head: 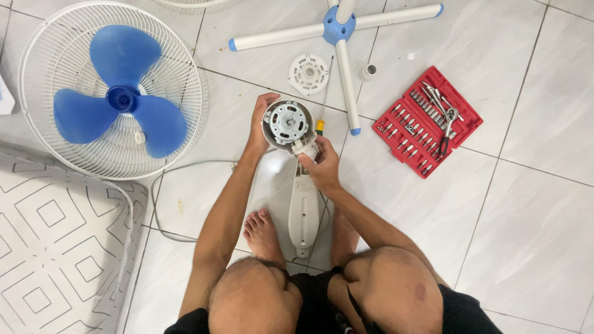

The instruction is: The person kneels on a tiled floor and services a pedestal fan, using a screwdriver to unscrew the rear grille from the fan motor housing. They remove the grille and motor cover, work on the motor and housing with their hands, handle a plastic bottle, and sort through a red screwdriver bit set.

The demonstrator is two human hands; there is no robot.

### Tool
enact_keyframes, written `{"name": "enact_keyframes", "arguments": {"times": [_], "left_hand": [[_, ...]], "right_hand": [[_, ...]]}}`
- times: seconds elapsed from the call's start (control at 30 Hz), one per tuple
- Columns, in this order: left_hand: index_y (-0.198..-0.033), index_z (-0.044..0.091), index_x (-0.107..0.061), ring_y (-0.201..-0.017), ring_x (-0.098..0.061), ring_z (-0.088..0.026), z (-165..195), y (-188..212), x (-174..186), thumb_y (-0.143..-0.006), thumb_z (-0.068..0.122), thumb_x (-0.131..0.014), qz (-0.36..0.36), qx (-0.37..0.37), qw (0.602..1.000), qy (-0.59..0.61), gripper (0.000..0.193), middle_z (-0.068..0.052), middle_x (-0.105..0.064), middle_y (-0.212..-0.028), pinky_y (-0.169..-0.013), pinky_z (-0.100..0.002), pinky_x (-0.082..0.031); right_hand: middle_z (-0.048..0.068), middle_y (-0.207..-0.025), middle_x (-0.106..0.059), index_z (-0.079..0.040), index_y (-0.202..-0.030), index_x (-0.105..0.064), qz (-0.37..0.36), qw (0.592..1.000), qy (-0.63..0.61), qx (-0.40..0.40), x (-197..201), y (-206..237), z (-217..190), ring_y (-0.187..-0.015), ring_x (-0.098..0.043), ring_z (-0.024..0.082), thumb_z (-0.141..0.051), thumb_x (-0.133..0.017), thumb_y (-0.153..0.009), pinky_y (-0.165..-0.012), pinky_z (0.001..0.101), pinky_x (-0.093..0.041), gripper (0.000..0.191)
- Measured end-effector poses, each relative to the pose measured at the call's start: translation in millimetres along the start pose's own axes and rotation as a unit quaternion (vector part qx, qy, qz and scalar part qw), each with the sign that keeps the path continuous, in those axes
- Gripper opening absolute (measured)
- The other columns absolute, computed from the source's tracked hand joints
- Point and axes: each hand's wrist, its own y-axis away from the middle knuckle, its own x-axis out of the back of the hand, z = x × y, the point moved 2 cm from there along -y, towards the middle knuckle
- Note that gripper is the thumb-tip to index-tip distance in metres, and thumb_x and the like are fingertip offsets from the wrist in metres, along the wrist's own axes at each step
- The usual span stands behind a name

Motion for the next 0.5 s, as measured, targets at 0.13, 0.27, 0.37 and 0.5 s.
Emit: {"name": "enact_keyframes", "arguments": {"times": [0.13, 0.27, 0.37, 0.5], "left_hand": [[-0.12, 0.003, -0.059, -0.103, -0.066, -0.019, -5.5, 2.1, -1.0, -0.109, 0.041, -0.038, 0.051, 0.031, 0.996, 0.072, 0.045, -0.012, -0.067, -0.111, -0.094, -0.034, -0.055], [-0.113, 0.002, -0.063, -0.094, -0.066, -0.02, -9.8, -1.2, 1.6, -0.108, 0.035, -0.039, 0.095, 0.056, 0.982, 0.156, 0.041, -0.011, -0.07, -0.101, -0.089, -0.036, -0.056], [-0.111, 0.001, -0.064, -0.091, -0.067, -0.02, -9.5, 0.2, 5.6, -0.107, 0.035, -0.041, 0.124, 0.081, 0.972, 0.184, 0.042, -0.01, -0.071, -0.099, -0.087, -0.036, -0.055], [-0.11, 0.003, -0.065, -0.093, -0.069, -0.02, -5.6, 1.1, 7.8, -0.103, 0.04, -0.039, 0.133, 0.12, 0.971, 0.157, 0.046, -0.01, -0.073, -0.099, -0.089, -0.035, -0.056]], "right_hand": [[0.013, -0.121, -0.068, 0.007, -0.136, -0.049, -0.005, 0.998, 0.048, -0.04, 2.8, 1.2, -0.8, -0.108, -0.066, 0.015, -0.012, -0.08, -0.089, -0.093, 0.0289, -0.056, 0.059], [0.011, -0.113, -0.072, 0.007, -0.131, -0.051, -0.005, 0.986, 0.136, -0.094, -0.9, -0.5, -6.0, -0.097, -0.069, 0.013, -0.015, -0.081, -0.087, -0.081, 0.0262, -0.058, 0.057], [0.012, -0.111, -0.073, 0.007, -0.131, -0.054, -0.022, 0.983, 0.144, -0.108, -5.7, -1.2, -11.8, -0.095, -0.07, 0.012, -0.016, -0.081, -0.088, -0.08, 0.025, -0.058, 0.056], [0.013, -0.116, -0.071, 0.008, -0.133, -0.052, -0.032, 0.99, 0.081, -0.113, -12.4, -0.6, -14.9, -0.1, -0.069, 0.013, -0.016, -0.08, -0.089, -0.083, 0.0258, -0.058, 0.058]]}}
